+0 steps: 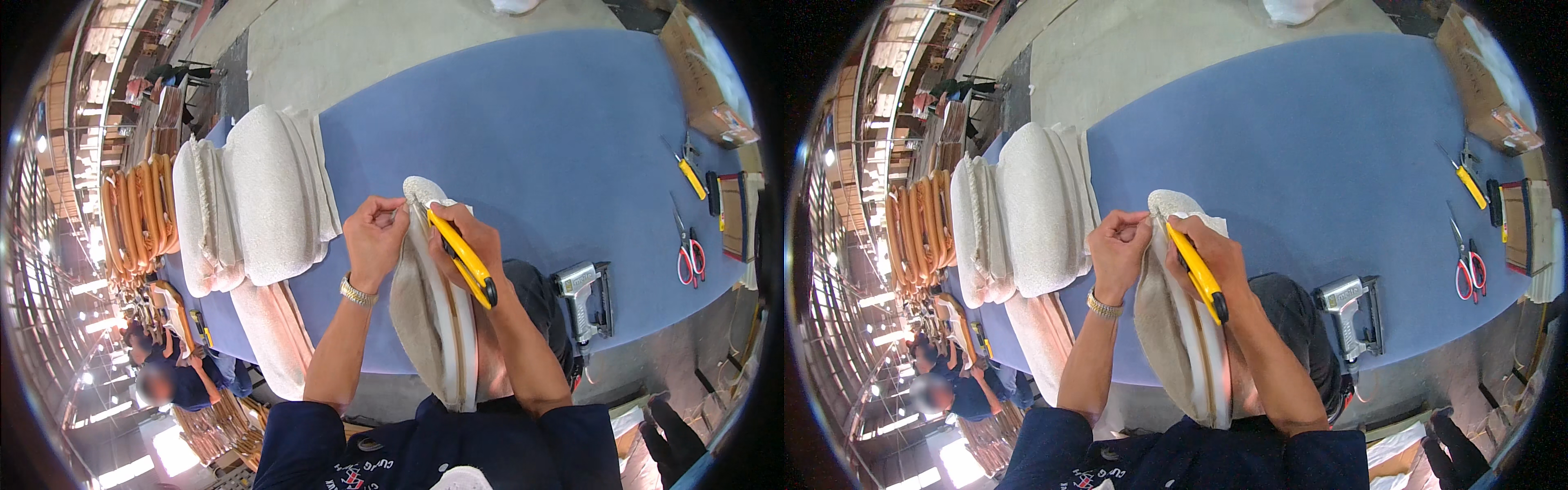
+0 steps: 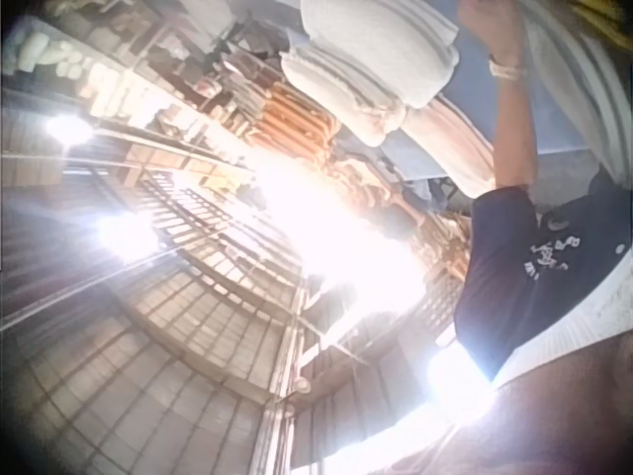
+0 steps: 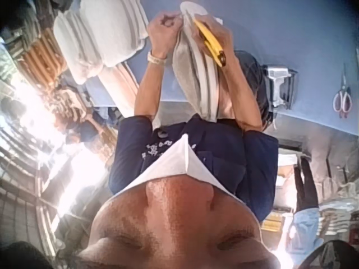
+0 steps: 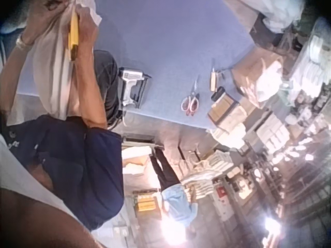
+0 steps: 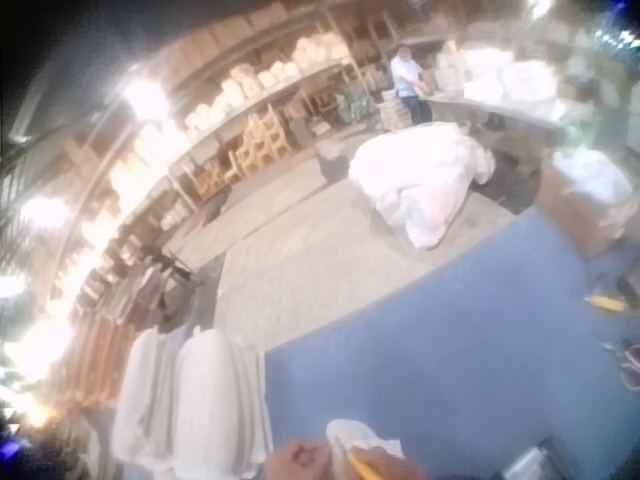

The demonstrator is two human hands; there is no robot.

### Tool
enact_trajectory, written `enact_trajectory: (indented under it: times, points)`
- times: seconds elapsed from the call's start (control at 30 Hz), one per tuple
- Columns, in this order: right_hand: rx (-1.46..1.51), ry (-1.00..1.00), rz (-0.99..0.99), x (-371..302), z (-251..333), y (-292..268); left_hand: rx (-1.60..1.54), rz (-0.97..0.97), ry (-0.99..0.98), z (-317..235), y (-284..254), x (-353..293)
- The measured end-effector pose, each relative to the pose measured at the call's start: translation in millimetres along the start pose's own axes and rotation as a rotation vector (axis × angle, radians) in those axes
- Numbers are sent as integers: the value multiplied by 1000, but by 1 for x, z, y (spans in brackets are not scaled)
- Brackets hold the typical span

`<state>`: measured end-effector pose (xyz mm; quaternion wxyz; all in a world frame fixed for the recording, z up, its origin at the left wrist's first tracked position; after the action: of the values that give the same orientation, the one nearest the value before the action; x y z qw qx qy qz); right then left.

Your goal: The person assembles cushion covers by wrapping fabric around foam inserts, folding edges, and securing them with a staple gun. They trim excess fabric with a utility knife and place finished cushions on a stack.

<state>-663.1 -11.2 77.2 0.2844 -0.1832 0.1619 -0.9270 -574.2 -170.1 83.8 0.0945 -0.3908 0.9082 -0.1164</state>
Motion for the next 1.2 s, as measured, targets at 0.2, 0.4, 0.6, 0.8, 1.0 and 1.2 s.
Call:
enact_trajectory:
  times: [0.2,0.4,0.6,0.8,1.0,1.2]
  points:
    - [259,354,-158,-10,-59,-59,-297,38,-95,7,-1,0]
    - [-954,736,316,-53,-168,-147,-492,-123,-122,27,-16,-11]
    - [-1066,697,307,-59,-146,-202,-763,-233,-143,26,-35,-25]
    - [-597,448,85,-89,-62,-171,-315,-32,154,-12,-23,-6]
    - [-417,301,328,-156,7,-84,19,182,170,-27,4,33]
    - [-388,264,290,-170,29,-80,-254,114,154,-21,-16,75]
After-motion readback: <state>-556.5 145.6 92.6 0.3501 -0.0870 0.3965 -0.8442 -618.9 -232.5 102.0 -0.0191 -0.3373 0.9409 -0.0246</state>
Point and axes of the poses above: each hand's wrist, its own x-axis towards the middle knuckle, its own y-axis out of the palm, z = x × y, the point moved 9 cm from there along x, towards the middle knuckle, and after that the axes turned 13 degrees about -x, right-handed, at the moved point
